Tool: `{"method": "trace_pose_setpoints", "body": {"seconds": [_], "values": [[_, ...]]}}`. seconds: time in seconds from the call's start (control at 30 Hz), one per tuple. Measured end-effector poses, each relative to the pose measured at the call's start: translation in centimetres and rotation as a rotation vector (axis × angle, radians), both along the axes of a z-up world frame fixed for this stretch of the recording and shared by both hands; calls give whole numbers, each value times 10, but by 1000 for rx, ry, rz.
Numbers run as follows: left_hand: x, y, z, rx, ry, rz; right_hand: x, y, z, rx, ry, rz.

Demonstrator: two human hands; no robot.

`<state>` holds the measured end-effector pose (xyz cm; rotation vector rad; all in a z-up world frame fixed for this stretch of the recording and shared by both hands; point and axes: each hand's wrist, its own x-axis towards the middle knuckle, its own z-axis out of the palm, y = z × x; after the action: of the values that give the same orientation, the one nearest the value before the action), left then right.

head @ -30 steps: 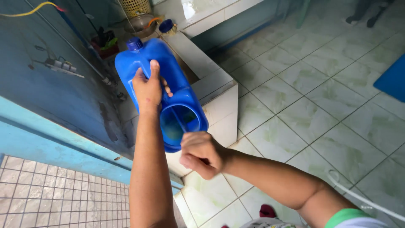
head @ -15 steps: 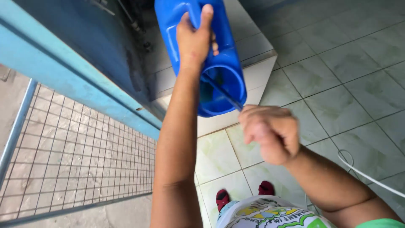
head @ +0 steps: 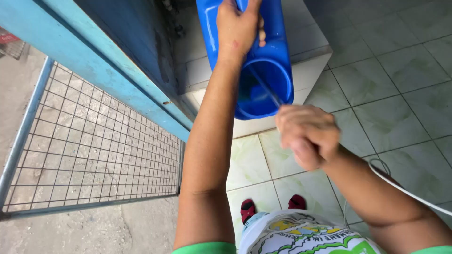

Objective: Cleaning the inside of a blue water container with a brush.

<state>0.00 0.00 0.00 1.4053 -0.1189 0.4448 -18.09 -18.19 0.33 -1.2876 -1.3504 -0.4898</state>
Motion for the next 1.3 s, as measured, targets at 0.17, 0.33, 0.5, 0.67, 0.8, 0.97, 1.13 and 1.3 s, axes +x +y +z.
{"method": "trace_pose_setpoints", "body": {"seconds": [0.17,0.33,0.5,0.67,0.8,0.97,1.13,1.3], "values": [[-6,1,16,-30,-2,-3,1,-1,1,19,90,-95],[-1,1,11,-19,1,13,-10,-10,6,210,334,-59],[-4,3,12,-24,-2,-16,21,1,-3,105,177,-45],[-13,2,21,40,-8,26,10,-8,17,79,222,-79],[-1,2,18,37,-8,49,5,-11,42,-54,217,-56],[0,-8,12,83,-9,56,7,-17,35,62,266,-52],[8,-5,2,64,-10,12,10,-16,14,384,415,104],[2,7,6,-36,1,-29,6,-14,29,22,195,-51]]}}
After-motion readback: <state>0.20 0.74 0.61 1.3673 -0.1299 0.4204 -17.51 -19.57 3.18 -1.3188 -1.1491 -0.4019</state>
